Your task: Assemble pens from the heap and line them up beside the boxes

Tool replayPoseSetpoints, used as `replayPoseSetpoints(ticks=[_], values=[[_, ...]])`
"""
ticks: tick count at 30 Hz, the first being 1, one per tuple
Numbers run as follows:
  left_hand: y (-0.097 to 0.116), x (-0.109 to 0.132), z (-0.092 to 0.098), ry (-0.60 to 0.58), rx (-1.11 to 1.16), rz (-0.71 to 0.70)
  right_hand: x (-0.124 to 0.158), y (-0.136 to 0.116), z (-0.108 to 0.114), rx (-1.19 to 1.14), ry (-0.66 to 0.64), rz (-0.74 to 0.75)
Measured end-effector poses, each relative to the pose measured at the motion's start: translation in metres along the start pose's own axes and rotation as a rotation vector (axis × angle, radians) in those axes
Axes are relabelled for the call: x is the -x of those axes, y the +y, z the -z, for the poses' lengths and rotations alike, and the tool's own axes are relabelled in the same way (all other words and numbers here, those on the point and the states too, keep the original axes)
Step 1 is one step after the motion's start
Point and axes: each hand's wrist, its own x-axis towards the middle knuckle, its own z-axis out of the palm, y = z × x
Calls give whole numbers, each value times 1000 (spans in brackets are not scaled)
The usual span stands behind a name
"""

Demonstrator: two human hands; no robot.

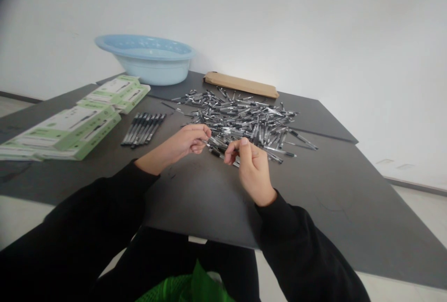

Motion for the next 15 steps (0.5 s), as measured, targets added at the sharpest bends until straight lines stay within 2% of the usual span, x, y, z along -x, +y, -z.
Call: replayPoseSetpoints(ticks=[15], values=[[1,-1,3,16,4,6,1,-1,-2,40,-29,16]])
